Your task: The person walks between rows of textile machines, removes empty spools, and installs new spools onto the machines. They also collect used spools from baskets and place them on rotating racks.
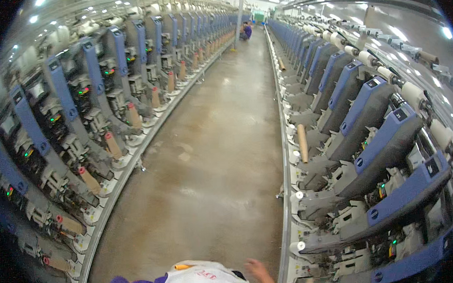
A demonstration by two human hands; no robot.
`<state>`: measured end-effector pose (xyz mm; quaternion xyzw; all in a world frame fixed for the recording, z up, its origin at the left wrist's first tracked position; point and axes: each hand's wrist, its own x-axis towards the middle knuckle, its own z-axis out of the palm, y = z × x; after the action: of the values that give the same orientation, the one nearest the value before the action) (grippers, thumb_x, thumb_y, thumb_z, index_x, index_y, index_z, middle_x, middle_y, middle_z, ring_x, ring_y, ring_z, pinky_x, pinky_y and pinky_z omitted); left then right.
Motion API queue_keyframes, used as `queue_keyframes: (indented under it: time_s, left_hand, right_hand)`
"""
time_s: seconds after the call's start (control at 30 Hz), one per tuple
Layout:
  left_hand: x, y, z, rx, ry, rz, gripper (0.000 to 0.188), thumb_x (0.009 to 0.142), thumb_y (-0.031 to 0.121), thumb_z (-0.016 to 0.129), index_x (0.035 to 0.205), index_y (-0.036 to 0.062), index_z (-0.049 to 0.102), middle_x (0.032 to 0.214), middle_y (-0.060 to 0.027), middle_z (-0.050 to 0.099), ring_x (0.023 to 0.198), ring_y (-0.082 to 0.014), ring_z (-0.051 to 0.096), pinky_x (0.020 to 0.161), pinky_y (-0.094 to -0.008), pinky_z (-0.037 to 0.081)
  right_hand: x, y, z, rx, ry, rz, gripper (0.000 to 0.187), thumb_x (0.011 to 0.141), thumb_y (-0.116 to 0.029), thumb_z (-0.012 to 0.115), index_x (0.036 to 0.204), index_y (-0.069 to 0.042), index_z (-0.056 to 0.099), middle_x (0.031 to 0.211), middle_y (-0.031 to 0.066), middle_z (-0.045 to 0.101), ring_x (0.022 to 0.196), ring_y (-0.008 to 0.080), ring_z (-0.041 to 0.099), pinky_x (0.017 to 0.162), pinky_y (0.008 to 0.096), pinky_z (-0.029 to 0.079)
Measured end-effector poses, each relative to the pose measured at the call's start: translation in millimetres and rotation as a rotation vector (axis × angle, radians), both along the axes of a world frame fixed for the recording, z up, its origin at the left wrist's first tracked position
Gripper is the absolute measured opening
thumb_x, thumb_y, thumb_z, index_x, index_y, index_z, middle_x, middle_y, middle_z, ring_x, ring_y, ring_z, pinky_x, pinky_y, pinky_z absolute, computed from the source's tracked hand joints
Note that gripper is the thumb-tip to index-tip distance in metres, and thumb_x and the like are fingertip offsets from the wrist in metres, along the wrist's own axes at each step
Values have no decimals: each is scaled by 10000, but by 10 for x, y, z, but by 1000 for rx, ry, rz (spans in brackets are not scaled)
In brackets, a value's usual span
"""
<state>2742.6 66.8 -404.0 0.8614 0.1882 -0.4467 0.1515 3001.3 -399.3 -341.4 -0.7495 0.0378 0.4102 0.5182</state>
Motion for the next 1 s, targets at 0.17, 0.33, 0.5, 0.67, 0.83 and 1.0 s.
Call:
queue_keyframes:
  time_s: [0.17, 0.33, 0.5, 0.67, 0.83, 1.0]
  left_hand:
    - [3360, -186, 321, -196, -419, -15, 444, 795, 311, 521, 1180, 92, 552, 1025, -185, 627, 917, -338, 608, 818, -445, 474]
    - [6455, -449, 524, -277, -630, -82, 388, 792, 222, 540, 1153, 84, 567, 1009, -168, 636, 907, -331, 610, 793, -417, 486]
    - [7616, -256, 415, -191, -443, 9, 361, 781, 257, 553, 1084, 69, 600, 1024, -182, 617, 913, -341, 592, 813, -439, 466]
    - [7480, 374, 234, -93, -56, 25, 361, 786, 261, 544, 1090, 75, 602, 1034, -180, 616, 920, -341, 594, 819, -439, 466]
    - [8057, 967, 12, -20, 104, 238, 362, 791, 265, 536, 1095, 82, 603, 1043, -179, 616, 928, -341, 595, 824, -439, 467]
    - [9880, 1588, -233, -23, 116, 173, 363, 796, 270, 528, 1101, 89, 605, 1053, -178, 615, 935, -341, 597, 830, -439, 467]
  right_hand:
    - [1293, 652, 619, 326, 24, 753, 450, 878, -236, 537, 1278, -43, 468, 1216, 141, 550, 1137, 243, 503, 973, 335, 378]
    - [3203, 821, 699, 371, 16, 793, 462, 877, -247, 539, 1293, -63, 457, 1236, 140, 536, 1162, 246, 481, 988, 343, 363]
    - [5220, 872, 517, 363, -19, 706, 475, 877, -259, 540, 1308, -84, 446, 1256, 139, 522, 1188, 249, 459, 1003, 351, 348]
    - [6830, 1046, -50, -77, -248, 802, 533, 746, -328, 638, 1216, -96, 539, 1166, 182, 584, 1016, 309, 584, 892, 398, 438]
    - [8575, 1255, -797, -92, -107, 892, 437, 861, -289, 487, 1223, -47, 513, 1151, 206, 579, 1025, 314, 572, 894, 385, 406]
    - [10395, 1732, -561, -269, -232, 934, 358, 862, -272, 491, 1132, -63, 598, 1048, 170, 628, 972, 246, 590, 873, 379, 415]
